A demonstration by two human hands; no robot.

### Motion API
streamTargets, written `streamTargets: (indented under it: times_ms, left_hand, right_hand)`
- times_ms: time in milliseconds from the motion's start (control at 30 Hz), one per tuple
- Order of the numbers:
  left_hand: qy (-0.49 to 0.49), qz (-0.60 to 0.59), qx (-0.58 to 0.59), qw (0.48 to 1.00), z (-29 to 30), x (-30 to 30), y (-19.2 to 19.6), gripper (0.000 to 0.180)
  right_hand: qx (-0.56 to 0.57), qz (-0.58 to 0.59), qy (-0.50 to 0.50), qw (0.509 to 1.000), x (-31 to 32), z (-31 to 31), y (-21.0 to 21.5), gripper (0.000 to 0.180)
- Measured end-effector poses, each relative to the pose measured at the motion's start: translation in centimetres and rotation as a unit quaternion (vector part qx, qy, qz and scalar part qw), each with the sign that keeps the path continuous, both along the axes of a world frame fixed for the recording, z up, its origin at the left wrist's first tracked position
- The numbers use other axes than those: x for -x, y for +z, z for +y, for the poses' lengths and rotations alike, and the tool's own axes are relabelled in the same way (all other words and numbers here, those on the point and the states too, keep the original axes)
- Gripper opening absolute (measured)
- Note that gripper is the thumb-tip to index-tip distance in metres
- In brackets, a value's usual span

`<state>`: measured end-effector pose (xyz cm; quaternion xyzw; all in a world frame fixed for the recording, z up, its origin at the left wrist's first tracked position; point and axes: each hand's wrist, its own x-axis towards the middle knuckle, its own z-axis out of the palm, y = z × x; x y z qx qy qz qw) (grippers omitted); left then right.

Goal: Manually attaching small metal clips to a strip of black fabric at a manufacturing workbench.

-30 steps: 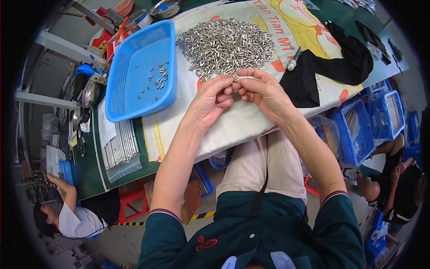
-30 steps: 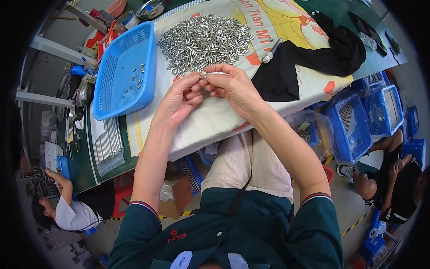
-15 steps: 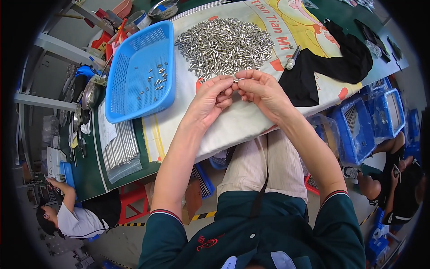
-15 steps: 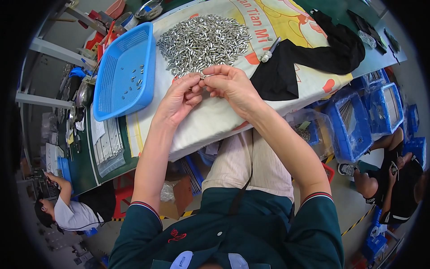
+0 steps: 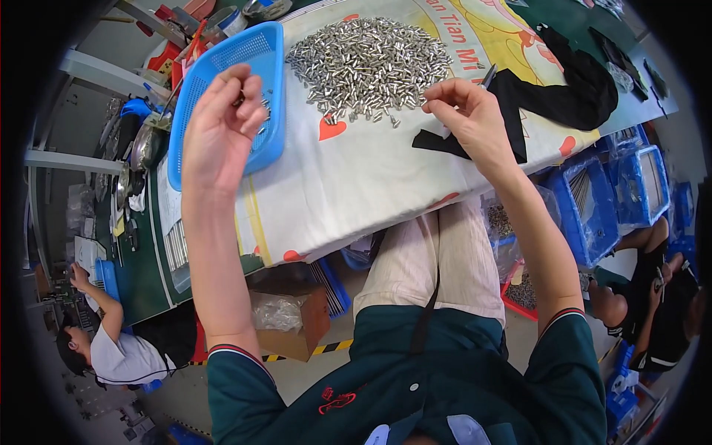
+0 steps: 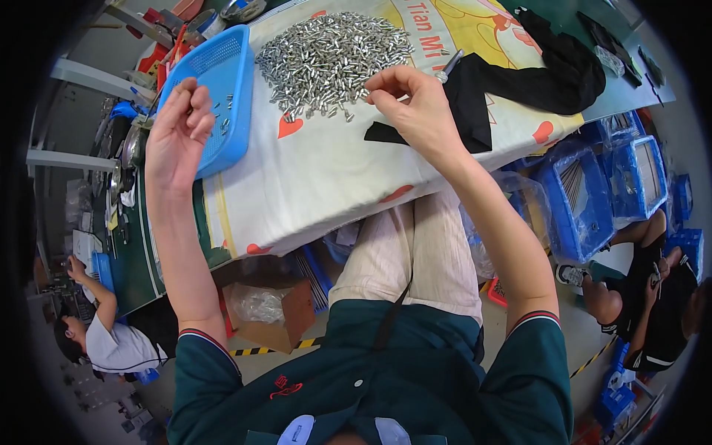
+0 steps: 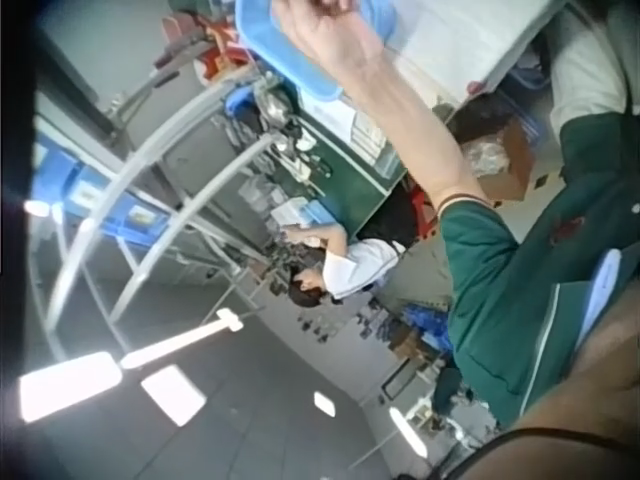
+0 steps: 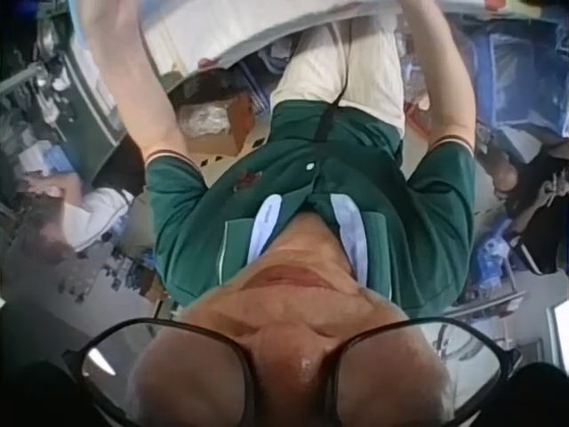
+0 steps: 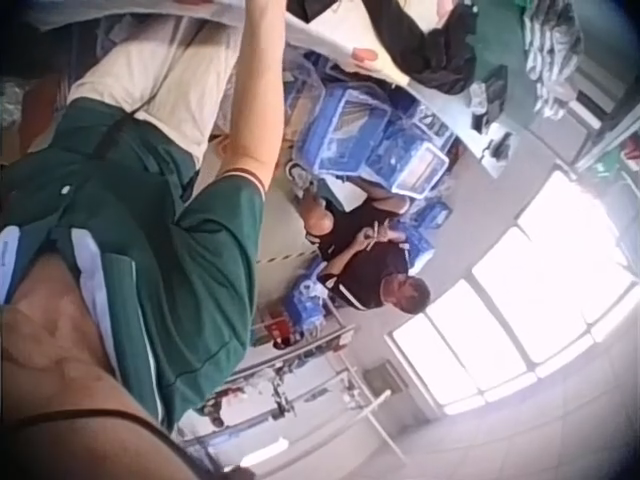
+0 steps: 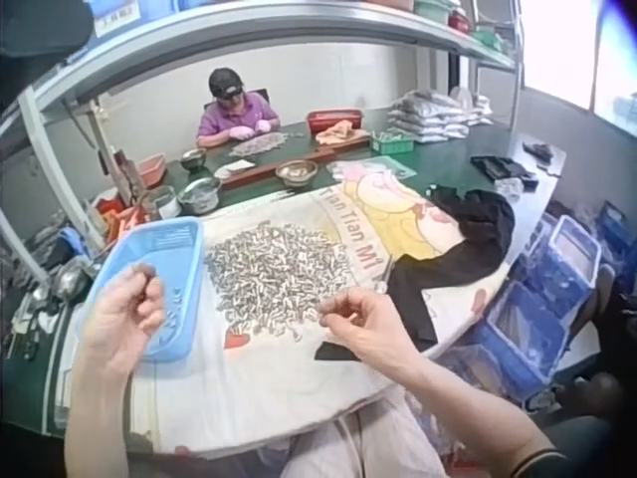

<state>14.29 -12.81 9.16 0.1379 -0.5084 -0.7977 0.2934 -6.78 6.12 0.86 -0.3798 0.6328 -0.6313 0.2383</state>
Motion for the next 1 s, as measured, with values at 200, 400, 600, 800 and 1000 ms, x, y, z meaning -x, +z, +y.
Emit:
streamTargets:
  times_ms: [200,400,600,800,1000]
  left_hand:
    - [0.201,-0.29,0.57,0.742,-2.8,-0.5,-0.7,0.023]
    - [0.14,-0.251,0.596,0.75,4.7,4.8,-5.9,0.009]
    - [0.113,-0.247,0.648,0.712,5.3,7.7,-10.2,0.014]
    - [0.099,-0.224,0.65,0.719,5.4,6.8,-10.2,0.011]
    - [0.055,-0.22,0.668,0.708,5.3,5.6,-9.6,0.009]
  right_hand:
    - [-0.091,0.297,0.015,0.95,-1.7,-1.8,-0.2,0.013]
    - [-0.123,0.44,-0.033,0.889,-2.0,-2.8,-1.5,0.014]
    - [-0.133,0.483,-0.047,0.864,-1.8,-2.4,-1.8,0.011]
    - [-0.06,0.49,-0.023,0.869,-0.9,-2.7,-2.0,0.006]
    - [-0.08,0.461,-0.033,0.883,-2.0,-4.2,-2.1,0.008]
